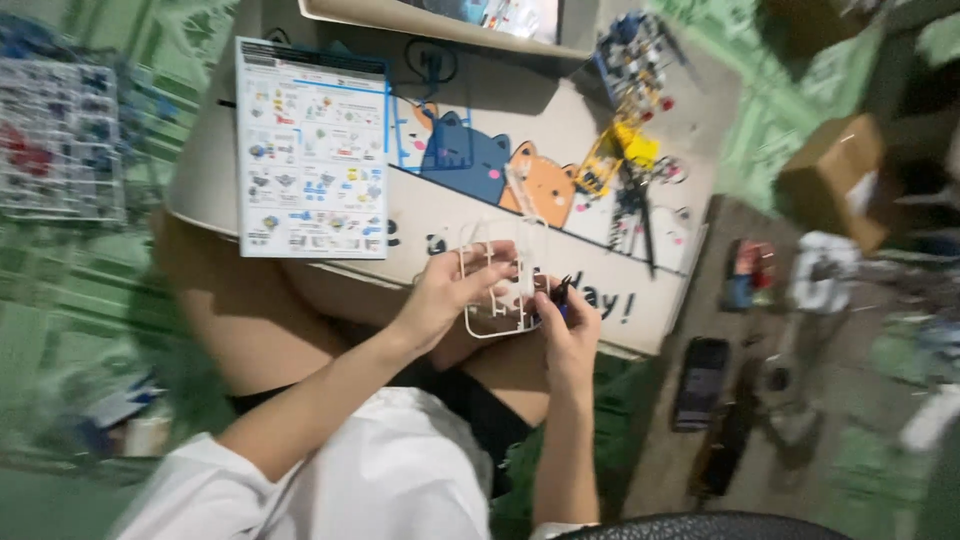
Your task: The person reviews an instruction manual, then uses pliers to cut small plastic parts from a sprue. They separate the cut pieces and begin fitting them together by hand.
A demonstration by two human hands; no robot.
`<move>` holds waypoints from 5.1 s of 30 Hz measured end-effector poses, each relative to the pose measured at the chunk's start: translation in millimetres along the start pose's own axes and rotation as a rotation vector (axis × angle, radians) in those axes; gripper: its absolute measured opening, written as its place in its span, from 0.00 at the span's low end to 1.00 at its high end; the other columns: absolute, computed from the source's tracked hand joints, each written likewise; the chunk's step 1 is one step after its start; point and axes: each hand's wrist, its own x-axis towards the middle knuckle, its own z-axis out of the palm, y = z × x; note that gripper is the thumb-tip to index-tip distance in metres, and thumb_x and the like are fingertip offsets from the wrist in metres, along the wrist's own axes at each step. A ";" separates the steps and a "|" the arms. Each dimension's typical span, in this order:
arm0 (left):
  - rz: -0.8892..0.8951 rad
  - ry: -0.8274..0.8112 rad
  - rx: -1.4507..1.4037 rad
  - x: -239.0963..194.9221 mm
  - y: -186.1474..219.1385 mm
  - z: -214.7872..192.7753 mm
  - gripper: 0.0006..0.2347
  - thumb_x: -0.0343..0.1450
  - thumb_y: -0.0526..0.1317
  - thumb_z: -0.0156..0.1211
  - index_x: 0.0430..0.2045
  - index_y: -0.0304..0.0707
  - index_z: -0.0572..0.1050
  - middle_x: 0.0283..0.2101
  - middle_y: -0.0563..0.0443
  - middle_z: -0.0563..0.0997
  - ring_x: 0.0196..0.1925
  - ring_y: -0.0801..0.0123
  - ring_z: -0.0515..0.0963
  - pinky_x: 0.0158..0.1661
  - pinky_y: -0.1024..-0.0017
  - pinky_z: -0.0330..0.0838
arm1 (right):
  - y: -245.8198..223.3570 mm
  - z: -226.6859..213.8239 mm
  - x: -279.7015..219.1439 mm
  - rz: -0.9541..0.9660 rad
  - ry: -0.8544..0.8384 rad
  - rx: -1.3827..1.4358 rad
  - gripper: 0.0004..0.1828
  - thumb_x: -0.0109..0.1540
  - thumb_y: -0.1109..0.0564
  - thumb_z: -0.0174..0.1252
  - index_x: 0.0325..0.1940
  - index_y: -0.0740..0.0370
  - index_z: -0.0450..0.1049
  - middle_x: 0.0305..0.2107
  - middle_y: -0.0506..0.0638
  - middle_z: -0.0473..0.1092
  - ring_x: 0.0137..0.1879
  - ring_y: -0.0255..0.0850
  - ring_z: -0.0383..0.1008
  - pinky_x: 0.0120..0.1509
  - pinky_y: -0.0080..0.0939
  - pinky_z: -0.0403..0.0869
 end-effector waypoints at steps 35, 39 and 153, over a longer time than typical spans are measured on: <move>0.764 0.128 1.169 -42.7 20.3 -62.1 0.04 0.66 0.36 0.58 0.32 0.43 0.78 0.22 0.52 0.79 0.21 0.65 0.79 0.21 0.75 0.74 | -2.9 -20.9 29.7 -0.767 0.489 -0.878 0.10 0.59 0.64 0.56 0.44 0.66 0.75 0.36 0.56 0.69 0.45 0.50 0.69 0.51 0.44 0.68; 0.829 0.183 1.348 -30.5 17.6 -64.0 0.05 0.67 0.40 0.58 0.33 0.48 0.78 0.23 0.57 0.78 0.23 0.67 0.79 0.23 0.75 0.74 | 15.5 10.4 13.4 -0.701 0.356 -0.742 0.12 0.57 0.66 0.53 0.43 0.63 0.76 0.33 0.53 0.69 0.40 0.44 0.68 0.44 0.39 0.70; 0.332 0.019 0.601 -34.2 36.8 -54.1 0.07 0.63 0.38 0.65 0.25 0.30 0.78 0.25 0.42 0.80 0.32 0.66 0.78 0.33 0.70 0.75 | -25.9 58.5 -13.2 -0.229 0.138 -0.124 0.10 0.58 0.65 0.58 0.43 0.65 0.75 0.28 0.57 0.72 0.30 0.39 0.69 0.36 0.34 0.68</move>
